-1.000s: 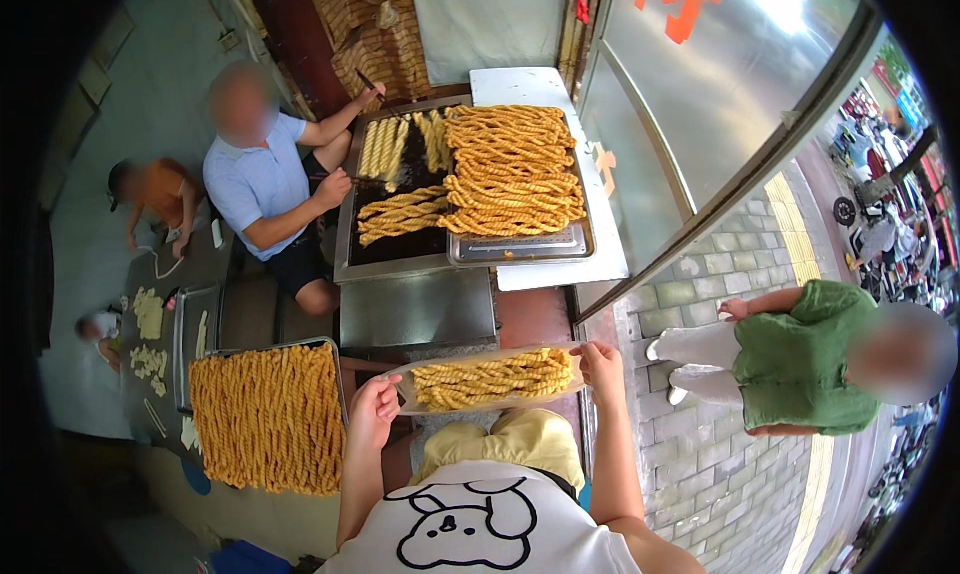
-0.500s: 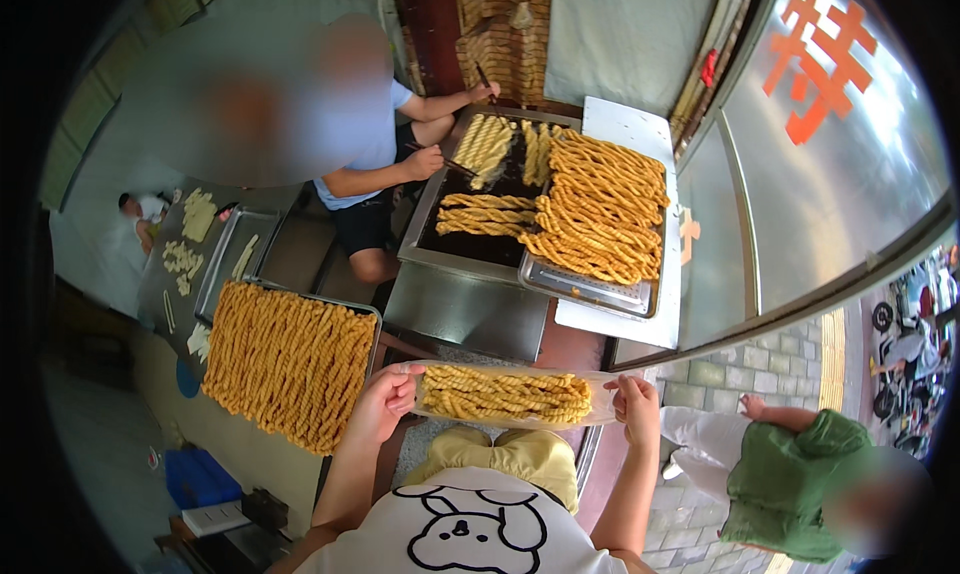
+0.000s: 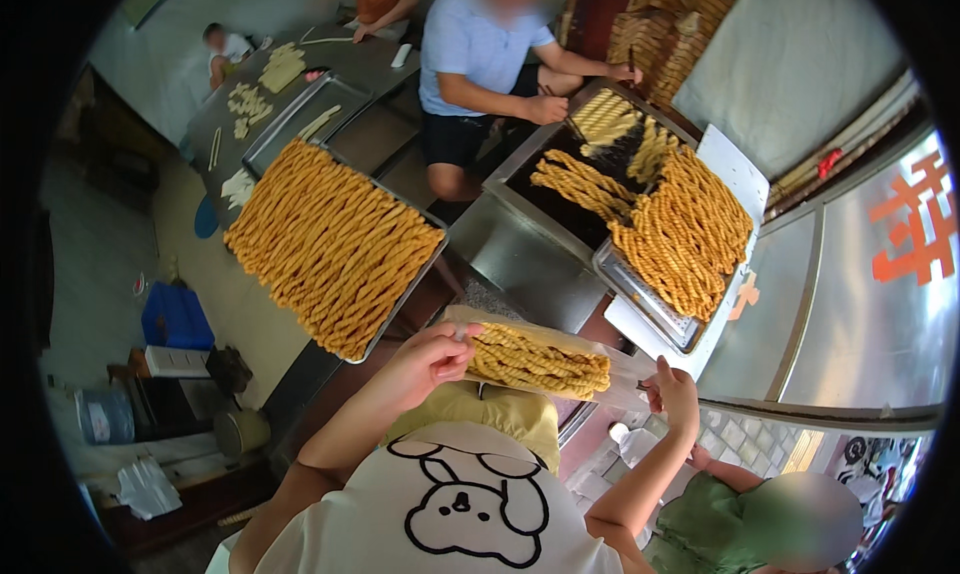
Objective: The person packs pre-fried twisted dough snacks into a plastic bag and hands it to a customer. Later, the person rolls and twists raw dough strips on a metal table to form long braided snacks.
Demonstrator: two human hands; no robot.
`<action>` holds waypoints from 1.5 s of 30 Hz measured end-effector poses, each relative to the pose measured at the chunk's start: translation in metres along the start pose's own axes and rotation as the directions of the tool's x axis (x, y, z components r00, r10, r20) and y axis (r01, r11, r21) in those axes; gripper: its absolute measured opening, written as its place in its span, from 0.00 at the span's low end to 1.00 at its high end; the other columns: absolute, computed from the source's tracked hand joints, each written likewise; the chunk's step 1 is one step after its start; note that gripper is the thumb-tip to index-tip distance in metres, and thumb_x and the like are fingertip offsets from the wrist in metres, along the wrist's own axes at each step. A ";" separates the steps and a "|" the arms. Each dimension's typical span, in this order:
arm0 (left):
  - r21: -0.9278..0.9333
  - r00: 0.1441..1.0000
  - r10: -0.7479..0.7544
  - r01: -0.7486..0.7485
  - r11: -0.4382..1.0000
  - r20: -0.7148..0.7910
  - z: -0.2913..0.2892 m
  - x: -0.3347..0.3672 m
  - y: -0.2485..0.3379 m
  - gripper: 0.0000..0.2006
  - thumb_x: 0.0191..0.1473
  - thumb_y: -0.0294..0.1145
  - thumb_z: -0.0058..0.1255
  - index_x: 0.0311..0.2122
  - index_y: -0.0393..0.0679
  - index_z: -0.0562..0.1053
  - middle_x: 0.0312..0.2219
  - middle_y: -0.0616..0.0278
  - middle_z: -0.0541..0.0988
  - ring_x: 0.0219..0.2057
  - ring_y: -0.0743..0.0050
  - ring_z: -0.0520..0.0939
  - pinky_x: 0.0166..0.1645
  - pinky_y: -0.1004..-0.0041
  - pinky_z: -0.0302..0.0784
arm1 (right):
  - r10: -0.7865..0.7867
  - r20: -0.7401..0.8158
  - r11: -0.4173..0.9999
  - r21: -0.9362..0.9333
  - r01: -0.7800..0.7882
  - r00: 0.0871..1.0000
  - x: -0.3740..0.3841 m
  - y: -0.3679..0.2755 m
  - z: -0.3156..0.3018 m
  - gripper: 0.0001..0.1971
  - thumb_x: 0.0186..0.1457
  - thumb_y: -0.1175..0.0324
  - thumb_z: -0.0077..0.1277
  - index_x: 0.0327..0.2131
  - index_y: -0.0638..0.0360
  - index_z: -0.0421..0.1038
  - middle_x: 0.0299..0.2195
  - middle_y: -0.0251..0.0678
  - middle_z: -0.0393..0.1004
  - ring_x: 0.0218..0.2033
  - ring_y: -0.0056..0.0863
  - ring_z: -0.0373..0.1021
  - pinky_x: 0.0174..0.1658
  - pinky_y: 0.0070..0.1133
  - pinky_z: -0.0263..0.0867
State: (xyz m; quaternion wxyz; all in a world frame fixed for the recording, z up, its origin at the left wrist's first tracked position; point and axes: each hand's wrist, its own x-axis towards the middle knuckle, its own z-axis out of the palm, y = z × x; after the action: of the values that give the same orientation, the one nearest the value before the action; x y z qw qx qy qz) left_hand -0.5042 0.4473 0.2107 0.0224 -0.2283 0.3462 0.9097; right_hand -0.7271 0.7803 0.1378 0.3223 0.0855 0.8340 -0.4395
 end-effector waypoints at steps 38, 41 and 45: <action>-0.278 0.905 -0.188 0.306 0.911 0.381 -0.157 -0.046 -0.052 0.25 0.47 0.29 0.46 0.52 0.38 0.58 0.42 0.61 0.70 0.42 0.71 0.73 0.53 0.69 0.63 | -0.453 0.870 -0.826 -0.326 0.461 -0.196 -0.031 -0.282 0.787 0.18 0.56 0.66 0.44 0.51 0.52 0.64 0.44 0.32 0.64 0.52 0.29 0.59 0.66 0.42 0.31; -0.267 0.914 -0.212 0.313 0.912 0.346 -0.161 -0.050 -0.048 0.25 0.47 0.28 0.46 0.52 0.38 0.58 0.42 0.61 0.70 0.42 0.71 0.72 0.53 0.69 0.63 | -0.510 0.754 -0.829 -0.304 0.469 -0.414 -0.024 -0.286 0.767 0.12 0.52 0.68 0.47 0.42 0.54 0.67 0.38 0.31 0.66 0.50 0.28 0.62 0.66 0.44 0.31; -0.249 0.931 -0.226 0.300 0.921 0.287 -0.157 -0.050 -0.038 0.26 0.47 0.28 0.47 0.52 0.38 0.58 0.42 0.61 0.70 0.43 0.72 0.72 0.53 0.69 0.63 | -0.640 0.547 -0.708 -0.146 0.691 -0.540 -0.034 -0.309 0.725 0.10 0.45 0.71 0.50 0.33 0.58 0.64 0.32 0.35 0.67 0.42 0.33 0.67 0.65 0.47 0.37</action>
State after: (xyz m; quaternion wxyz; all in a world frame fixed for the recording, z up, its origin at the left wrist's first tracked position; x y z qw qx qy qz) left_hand -0.3892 0.3813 0.1058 0.1558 -0.1561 0.1701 0.9604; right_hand -0.4975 0.0289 0.0738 -0.2011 -0.8123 0.5063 -0.2085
